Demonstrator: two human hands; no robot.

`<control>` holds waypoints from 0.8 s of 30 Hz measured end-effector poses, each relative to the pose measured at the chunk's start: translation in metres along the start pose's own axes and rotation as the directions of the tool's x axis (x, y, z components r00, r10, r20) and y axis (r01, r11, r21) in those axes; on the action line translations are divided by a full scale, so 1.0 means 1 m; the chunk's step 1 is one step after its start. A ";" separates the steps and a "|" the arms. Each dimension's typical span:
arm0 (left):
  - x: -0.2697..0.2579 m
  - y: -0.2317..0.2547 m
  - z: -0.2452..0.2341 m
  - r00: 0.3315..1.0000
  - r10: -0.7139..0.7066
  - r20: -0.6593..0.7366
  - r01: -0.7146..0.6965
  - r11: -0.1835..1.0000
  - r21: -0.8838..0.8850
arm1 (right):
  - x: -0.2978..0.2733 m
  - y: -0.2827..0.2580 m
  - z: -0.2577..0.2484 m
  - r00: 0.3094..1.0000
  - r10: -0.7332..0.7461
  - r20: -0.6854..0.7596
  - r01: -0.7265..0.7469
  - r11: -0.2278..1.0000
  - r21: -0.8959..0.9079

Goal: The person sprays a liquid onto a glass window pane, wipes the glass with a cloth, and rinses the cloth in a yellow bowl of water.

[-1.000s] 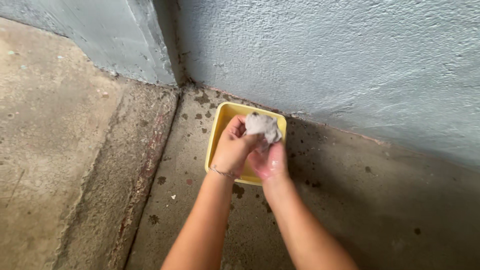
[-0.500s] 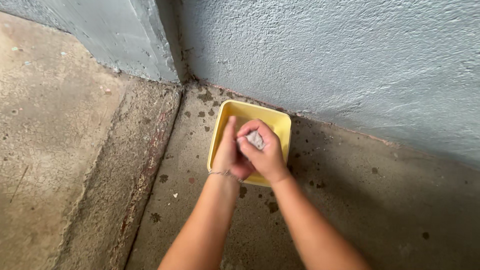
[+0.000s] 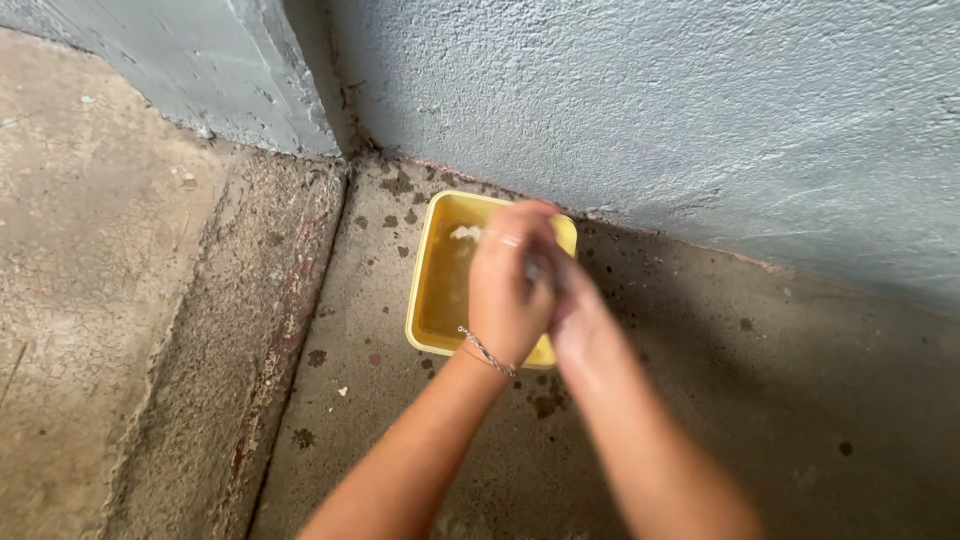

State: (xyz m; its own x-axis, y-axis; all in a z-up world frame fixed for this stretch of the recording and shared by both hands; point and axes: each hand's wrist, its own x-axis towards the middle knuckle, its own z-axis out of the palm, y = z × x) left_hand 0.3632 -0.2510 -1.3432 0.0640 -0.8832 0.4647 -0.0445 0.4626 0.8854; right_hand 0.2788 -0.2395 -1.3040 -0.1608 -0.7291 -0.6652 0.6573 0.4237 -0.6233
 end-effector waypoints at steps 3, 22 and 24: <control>0.012 0.019 -0.010 0.920 0.303 0.250 -0.356 0.912 0.204 | 0.002 -0.025 0.015 0.892 0.270 0.363 -0.246 0.963 -0.111; 0.023 0.034 0.037 -0.085 -0.019 0.996 -0.868 0.492 -0.064 | 0.019 -0.068 0.074 0.686 0.662 0.301 0.447 -0.057 -0.893; 0.018 0.020 0.043 -0.117 -0.132 0.984 -0.855 0.518 -0.032 | 0.032 -0.054 0.063 0.726 0.598 0.339 0.433 -0.014 -0.901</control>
State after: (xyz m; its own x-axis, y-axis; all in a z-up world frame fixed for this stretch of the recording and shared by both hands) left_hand 0.3211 -0.2607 -1.3176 -0.9829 -0.0337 -0.1809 -0.0455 0.9971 0.0613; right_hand 0.2844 -0.3194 -1.2661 0.5266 -0.4580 -0.7162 -0.7423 0.1629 -0.6500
